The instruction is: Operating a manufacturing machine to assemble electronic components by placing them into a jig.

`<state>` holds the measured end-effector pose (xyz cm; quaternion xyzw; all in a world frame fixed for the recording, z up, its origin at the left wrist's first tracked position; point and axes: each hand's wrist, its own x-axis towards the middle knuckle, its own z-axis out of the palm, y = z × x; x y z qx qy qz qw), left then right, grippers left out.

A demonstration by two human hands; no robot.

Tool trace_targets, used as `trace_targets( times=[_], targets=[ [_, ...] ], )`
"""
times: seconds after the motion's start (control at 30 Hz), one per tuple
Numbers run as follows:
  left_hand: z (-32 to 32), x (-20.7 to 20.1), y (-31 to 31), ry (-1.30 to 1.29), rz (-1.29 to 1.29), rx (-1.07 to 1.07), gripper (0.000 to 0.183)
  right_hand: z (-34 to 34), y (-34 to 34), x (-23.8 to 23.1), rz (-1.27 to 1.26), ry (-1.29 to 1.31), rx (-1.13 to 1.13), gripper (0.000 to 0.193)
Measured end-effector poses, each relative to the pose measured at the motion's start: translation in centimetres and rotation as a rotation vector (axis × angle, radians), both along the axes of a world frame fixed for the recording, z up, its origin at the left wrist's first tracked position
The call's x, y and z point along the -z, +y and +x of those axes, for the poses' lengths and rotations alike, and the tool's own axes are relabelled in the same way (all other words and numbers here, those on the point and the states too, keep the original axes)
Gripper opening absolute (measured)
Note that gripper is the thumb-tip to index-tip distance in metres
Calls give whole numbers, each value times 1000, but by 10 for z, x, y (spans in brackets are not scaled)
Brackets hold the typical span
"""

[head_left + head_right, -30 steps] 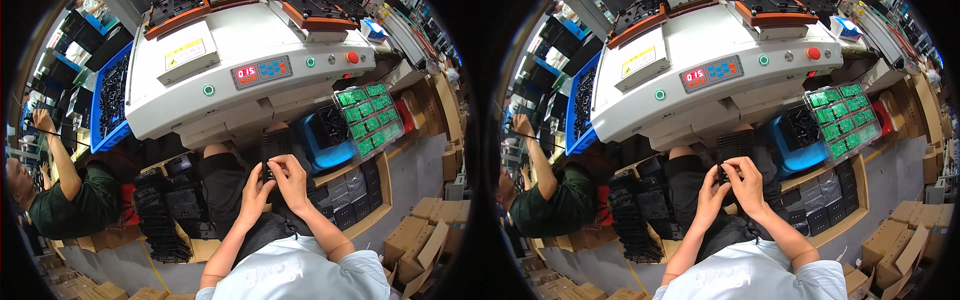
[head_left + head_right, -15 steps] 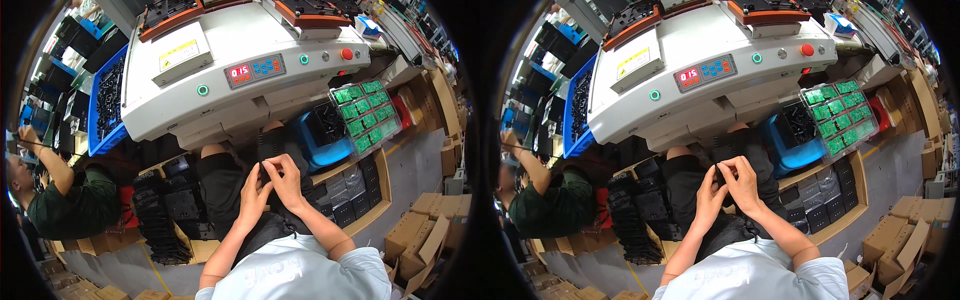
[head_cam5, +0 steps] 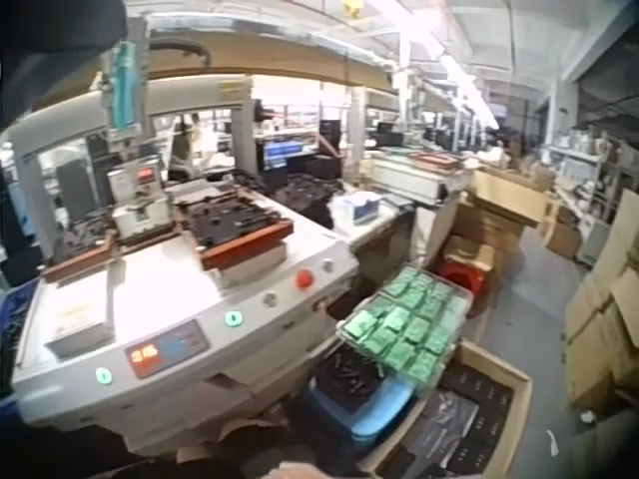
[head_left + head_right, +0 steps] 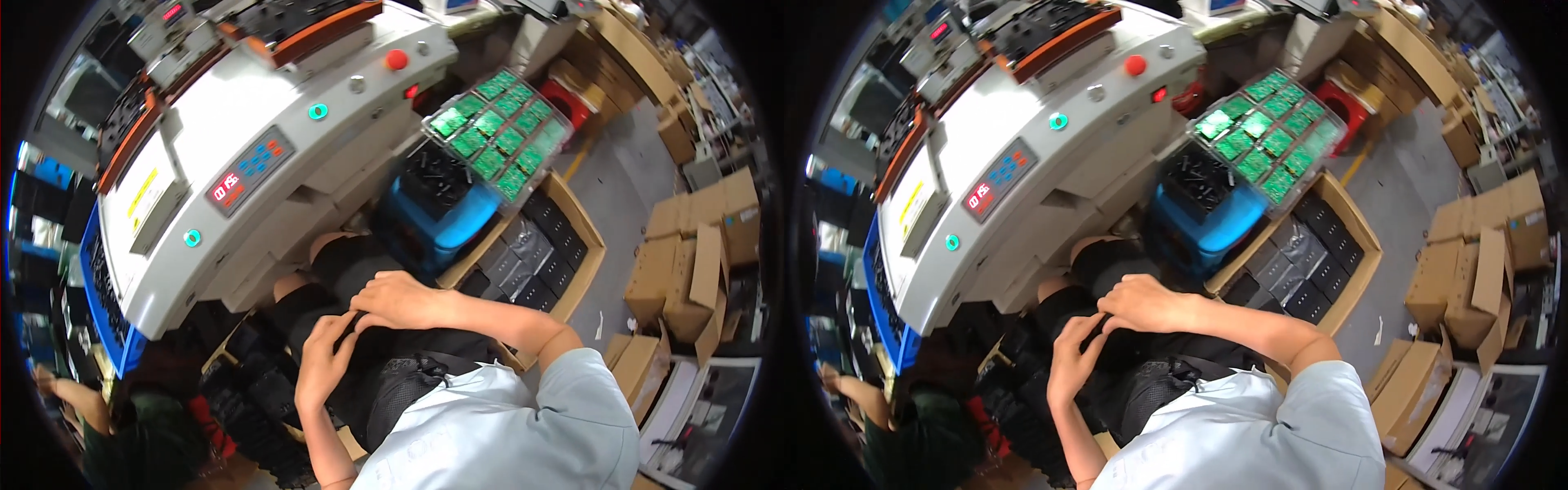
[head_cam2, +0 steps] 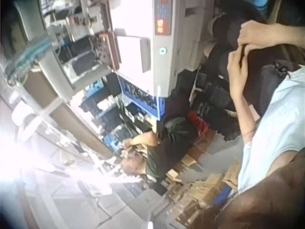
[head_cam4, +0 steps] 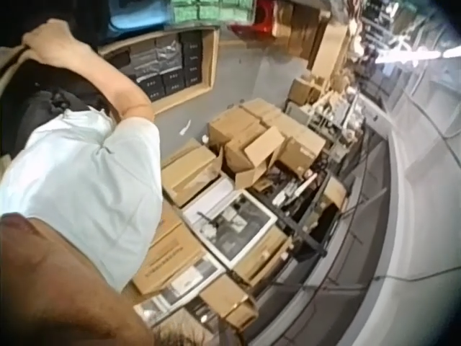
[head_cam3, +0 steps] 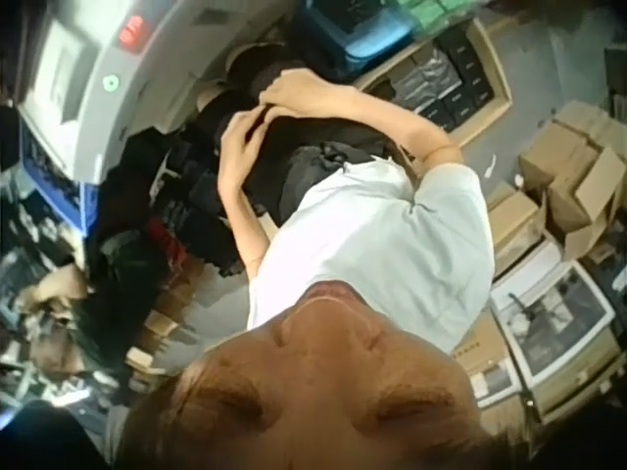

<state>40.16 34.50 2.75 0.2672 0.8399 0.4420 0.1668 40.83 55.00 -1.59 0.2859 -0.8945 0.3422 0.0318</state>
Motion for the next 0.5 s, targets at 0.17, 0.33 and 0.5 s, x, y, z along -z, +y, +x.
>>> trace_targets(
  times=[0.17, 0.33, 0.5],
  targets=[
    [-14, 10, -10, -20, 222, -379, 40, 13, 9, 2, -256, -98, 311, 24],
    [3, 71, -21, -626, 681, -608, 48, 21, 6, 17, -888, -357, 735, 21],
    [28, 81, 36, -726, 822, -779, 59, 34, -14, 38, -1039, -489, 778, 24]
  ],
)
